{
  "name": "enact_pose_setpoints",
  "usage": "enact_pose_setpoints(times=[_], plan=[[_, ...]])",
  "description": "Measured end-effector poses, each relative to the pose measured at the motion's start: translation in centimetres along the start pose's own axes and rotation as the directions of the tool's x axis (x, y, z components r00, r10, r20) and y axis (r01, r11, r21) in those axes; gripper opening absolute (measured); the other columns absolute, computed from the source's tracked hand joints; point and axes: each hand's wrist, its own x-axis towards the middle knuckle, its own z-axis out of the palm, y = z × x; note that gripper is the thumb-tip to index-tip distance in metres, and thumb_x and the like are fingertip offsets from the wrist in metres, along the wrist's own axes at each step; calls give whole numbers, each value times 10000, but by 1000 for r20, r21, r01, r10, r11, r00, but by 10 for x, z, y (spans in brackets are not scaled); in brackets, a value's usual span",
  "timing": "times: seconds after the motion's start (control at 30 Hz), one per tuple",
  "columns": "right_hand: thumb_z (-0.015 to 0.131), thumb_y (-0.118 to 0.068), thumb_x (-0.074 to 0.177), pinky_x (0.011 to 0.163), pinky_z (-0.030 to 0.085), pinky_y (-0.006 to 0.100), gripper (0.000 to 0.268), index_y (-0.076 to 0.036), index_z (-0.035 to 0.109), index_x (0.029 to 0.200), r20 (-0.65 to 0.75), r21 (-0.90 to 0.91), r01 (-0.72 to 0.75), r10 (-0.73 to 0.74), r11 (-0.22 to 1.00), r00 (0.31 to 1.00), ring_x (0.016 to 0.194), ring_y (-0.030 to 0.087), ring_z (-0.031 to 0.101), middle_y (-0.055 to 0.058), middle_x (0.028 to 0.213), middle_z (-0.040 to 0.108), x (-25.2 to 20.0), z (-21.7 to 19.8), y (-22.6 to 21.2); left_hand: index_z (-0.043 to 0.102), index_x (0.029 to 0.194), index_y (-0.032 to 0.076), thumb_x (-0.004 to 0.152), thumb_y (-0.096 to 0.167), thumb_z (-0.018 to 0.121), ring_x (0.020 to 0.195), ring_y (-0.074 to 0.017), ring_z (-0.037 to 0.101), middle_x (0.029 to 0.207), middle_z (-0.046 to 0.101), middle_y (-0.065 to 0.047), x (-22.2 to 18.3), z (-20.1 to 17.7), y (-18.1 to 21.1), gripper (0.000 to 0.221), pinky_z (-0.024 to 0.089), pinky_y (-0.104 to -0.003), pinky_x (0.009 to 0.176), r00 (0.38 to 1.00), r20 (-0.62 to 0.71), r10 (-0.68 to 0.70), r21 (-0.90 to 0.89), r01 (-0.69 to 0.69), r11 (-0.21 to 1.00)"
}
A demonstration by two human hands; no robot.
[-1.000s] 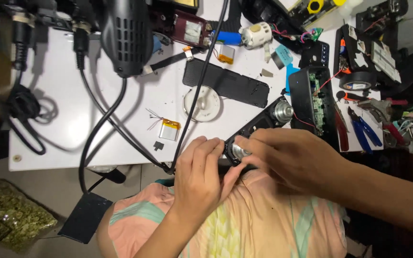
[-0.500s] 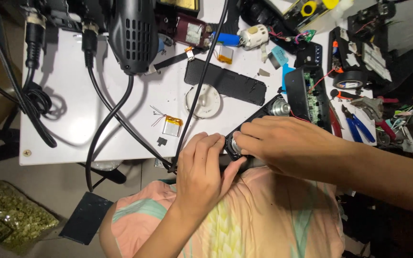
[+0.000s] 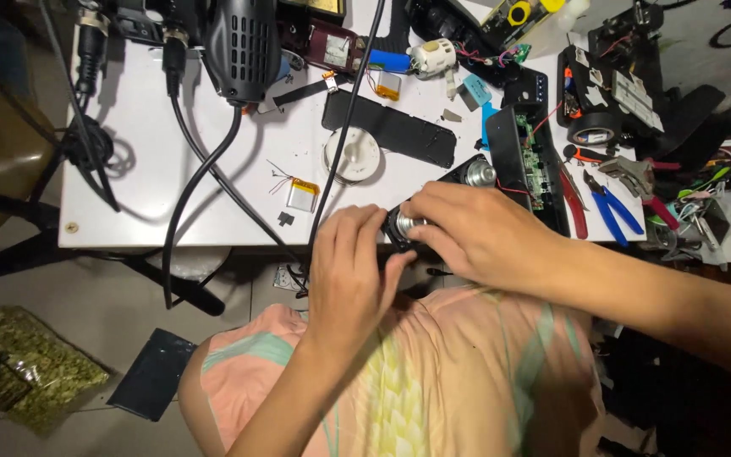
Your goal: The person is preparing a small speaker for repair by stripping the ends of the wires using wire cutters.
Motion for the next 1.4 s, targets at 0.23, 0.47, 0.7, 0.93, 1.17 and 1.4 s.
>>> enact_pose_setpoints(times=[0.23,0.47,0.7,0.93,1.17,1.4], plan=[[594,-202,1179,806,639,470,189,-54,711,1185,41,-128,157,-153,979,987,919,379,756,124,950,688,5,-11,5,729,1371,-90,1121,352,748,1304,-444,633,1329,685,-219,-1,0,-1,508,543,-535,1133,1000,4,2,5,-2,1000],[473,-149,1201,850,609,414,217,-68,675,1188,169,-338,388,-350,857,921,890,306,708,90,975,637,10,-17,17,738,1398,-49,1125,373,724,1309,-426,634,1349,695,-193,-2,1,-4,503,541,-519,1140,1000,17,-13,3,13,1000],[477,-142,1193,857,611,422,234,-62,695,1221,173,-141,278,-253,950,952,919,334,739,105,987,676,10,-11,26,745,1398,-45,1117,362,737,1315,-425,629,1348,703,-190,-2,1,-3,495,539,-519,1132,998,44,-44,-20,45,999],[606,-223,1141,766,648,414,207,-100,728,1255,60,45,7,-10,999,998,869,326,777,71,942,700,2,2,10,738,1397,-53,1115,340,737,1314,-429,628,1345,696,-193,2,1,0,484,532,-524,1157,997,35,-68,-39,69,997],[712,-161,1076,689,661,441,151,-71,749,1191,-111,81,-94,103,992,988,819,362,808,123,892,728,-8,4,-17,696,1400,-64,1032,206,819,1282,-455,581,1341,648,-206,11,-14,17,473,512,-558,1151,991,69,-117,-108,124,986],[900,63,867,704,645,322,314,81,730,1131,-575,140,-51,123,989,809,823,239,778,166,1052,823,-35,53,-32,608,1443,27,948,-50,734,720,-195,685,945,737,-85,20,-33,43,517,586,-347,654,880,306,-362,-310,452,837]])
